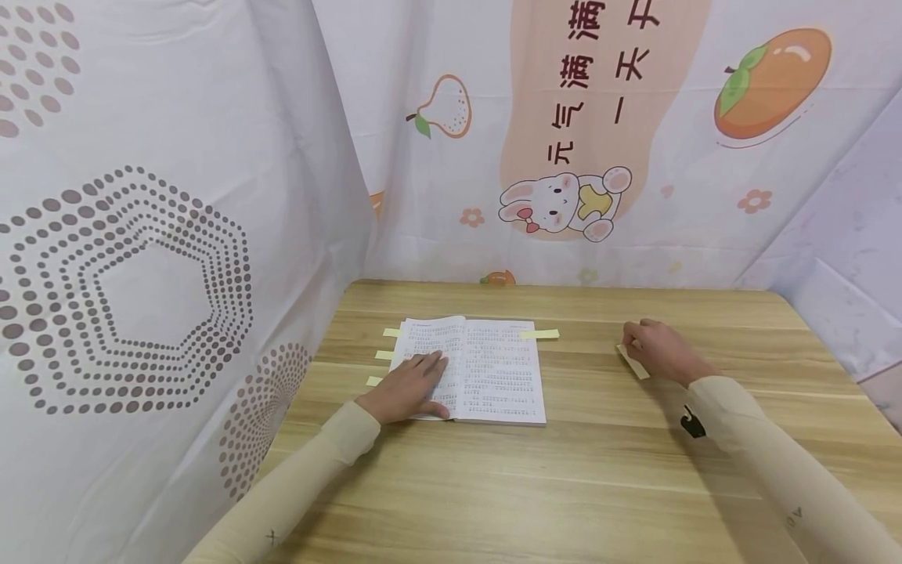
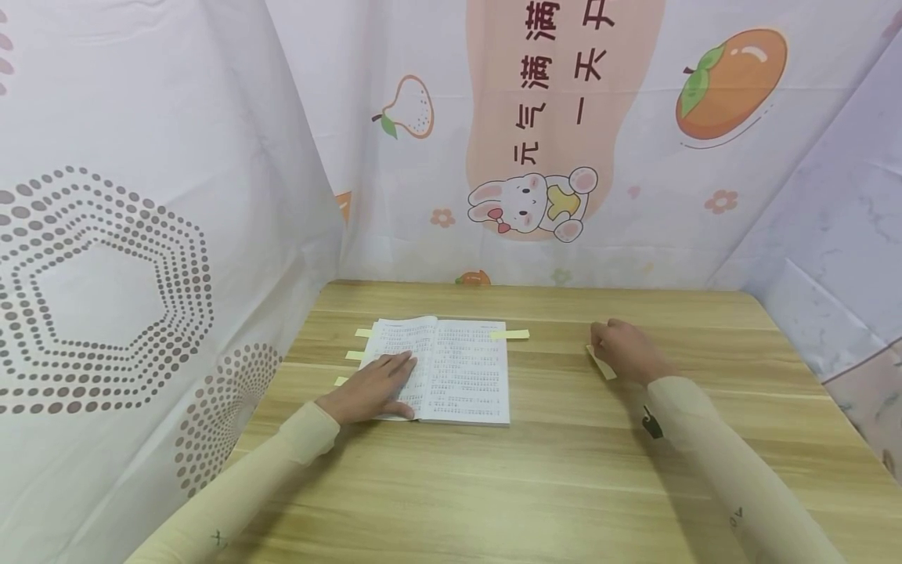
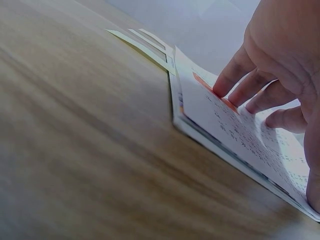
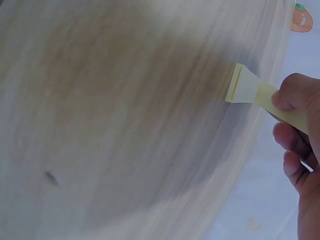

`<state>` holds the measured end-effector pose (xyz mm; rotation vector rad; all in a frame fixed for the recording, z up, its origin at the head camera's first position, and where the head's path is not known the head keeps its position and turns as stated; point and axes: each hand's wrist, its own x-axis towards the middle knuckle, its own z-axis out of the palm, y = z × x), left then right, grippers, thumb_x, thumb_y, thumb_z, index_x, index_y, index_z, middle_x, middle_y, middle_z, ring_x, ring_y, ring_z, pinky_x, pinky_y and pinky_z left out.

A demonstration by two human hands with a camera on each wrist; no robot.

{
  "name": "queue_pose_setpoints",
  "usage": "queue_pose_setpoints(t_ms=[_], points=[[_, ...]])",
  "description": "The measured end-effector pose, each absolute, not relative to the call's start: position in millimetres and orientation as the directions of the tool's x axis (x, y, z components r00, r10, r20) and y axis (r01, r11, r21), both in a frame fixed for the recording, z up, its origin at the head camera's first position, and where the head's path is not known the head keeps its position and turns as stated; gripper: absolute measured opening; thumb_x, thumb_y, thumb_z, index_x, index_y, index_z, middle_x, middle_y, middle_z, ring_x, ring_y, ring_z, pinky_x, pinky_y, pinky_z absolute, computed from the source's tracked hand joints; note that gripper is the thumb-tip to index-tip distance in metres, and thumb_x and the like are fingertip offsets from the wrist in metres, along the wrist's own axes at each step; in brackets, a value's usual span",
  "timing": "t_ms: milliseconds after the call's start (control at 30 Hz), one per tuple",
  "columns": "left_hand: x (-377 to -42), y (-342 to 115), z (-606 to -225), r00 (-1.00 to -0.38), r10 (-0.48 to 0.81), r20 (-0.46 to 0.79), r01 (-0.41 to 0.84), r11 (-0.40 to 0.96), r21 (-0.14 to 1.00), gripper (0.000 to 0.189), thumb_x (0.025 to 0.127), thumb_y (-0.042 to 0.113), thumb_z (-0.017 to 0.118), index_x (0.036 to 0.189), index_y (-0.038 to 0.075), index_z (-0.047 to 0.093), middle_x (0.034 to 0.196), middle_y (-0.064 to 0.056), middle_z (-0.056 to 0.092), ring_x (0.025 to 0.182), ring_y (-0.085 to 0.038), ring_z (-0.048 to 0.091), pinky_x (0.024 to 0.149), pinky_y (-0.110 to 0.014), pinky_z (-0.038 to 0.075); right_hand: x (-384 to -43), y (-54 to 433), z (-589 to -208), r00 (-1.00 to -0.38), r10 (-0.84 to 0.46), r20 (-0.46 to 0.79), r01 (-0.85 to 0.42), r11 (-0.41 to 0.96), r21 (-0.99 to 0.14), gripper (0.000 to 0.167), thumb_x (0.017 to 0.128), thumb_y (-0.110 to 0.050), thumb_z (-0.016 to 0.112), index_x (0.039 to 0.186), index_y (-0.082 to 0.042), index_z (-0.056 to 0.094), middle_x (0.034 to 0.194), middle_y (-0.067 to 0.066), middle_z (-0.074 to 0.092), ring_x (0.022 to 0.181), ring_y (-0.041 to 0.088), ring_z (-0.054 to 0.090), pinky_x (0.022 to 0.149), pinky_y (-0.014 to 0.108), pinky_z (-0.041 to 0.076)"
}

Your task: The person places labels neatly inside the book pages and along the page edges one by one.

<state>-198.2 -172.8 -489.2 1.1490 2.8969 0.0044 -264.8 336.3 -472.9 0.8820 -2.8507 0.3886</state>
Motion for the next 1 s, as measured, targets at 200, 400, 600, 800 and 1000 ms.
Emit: queue_pose_setpoints(t_ms=[200, 400, 600, 800, 1000], points=[[-198.1, -172.1, -487.9, -0.734, 0.678, -0.036, 0.678, 0.735, 0.013, 0.102, 0.091, 0.073, 0.05, 0.157, -0.005, 0.035, 0.16, -0.025, 0.036, 0.144, -0.04, 0.041, 0.113, -0.054, 0.039, -267.1, 336.2, -474.6, -0.801, -0.543, 0.252, -0.592, 0.781, -0.199, 0.017, 0.09, 0.006, 0.065, 0.089, -0.009, 0.058, 0.085, 0.005, 0.063, 0.072, 0.024, 0.061, 0.064, 0.044, 0.053], [-197.7, -170.7, -485.9, -0.74, 0.671, -0.038, 0.671, 0.741, 0.018, 0.101, 0.091, 0.071, 0.052, 0.156, -0.005, 0.036, 0.16, -0.025, 0.036, 0.144, -0.04, 0.041, 0.113, -0.054, 0.039, -266.1, 335.8, -472.6, -0.835, -0.507, 0.214, -0.548, 0.798, -0.251, 0.015, 0.095, 0.003, 0.061, 0.091, -0.011, 0.056, 0.09, 0.006, 0.065, 0.08, 0.028, 0.065, 0.07, 0.046, 0.054], [-197.0, -171.3, -485.6, -0.733, 0.679, -0.025, 0.679, 0.734, 0.029, 0.1, 0.092, 0.07, 0.053, 0.156, -0.005, 0.037, 0.159, -0.025, 0.037, 0.143, -0.041, 0.041, 0.112, -0.055, 0.04, -265.5, 334.3, -471.4, -0.824, -0.509, 0.249, -0.558, 0.805, -0.202, 0.006, 0.091, -0.001, 0.074, 0.097, -0.004, 0.072, 0.091, 0.009, 0.068, 0.081, 0.027, 0.06, 0.069, 0.046, 0.054], [-196.7, -171.3, -483.9, -0.727, 0.687, -0.014, 0.687, 0.727, 0.017, 0.1, 0.092, 0.07, 0.053, 0.155, -0.006, 0.038, 0.158, -0.026, 0.039, 0.142, -0.041, 0.043, 0.111, -0.055, 0.041, -266.5, 331.3, -471.2, -0.708, -0.529, 0.467, -0.645, 0.754, -0.123, 0.013, 0.079, 0.003, 0.084, 0.089, -0.004, 0.078, 0.084, 0.007, 0.072, 0.075, 0.024, 0.057, 0.065, 0.043, 0.052], [-197.0, -170.7, -484.8, -0.73, 0.683, -0.013, 0.683, 0.73, 0.029, 0.1, 0.091, 0.07, 0.054, 0.154, -0.006, 0.038, 0.158, -0.026, 0.039, 0.142, -0.042, 0.043, 0.112, -0.055, 0.041, -264.0, 322.6, -469.0, -0.733, -0.524, 0.433, -0.634, 0.756, -0.159, 0.015, 0.082, 0.001, 0.084, 0.094, -0.007, 0.08, 0.083, 0.0, 0.07, 0.074, 0.019, 0.061, 0.063, 0.04, 0.053]])
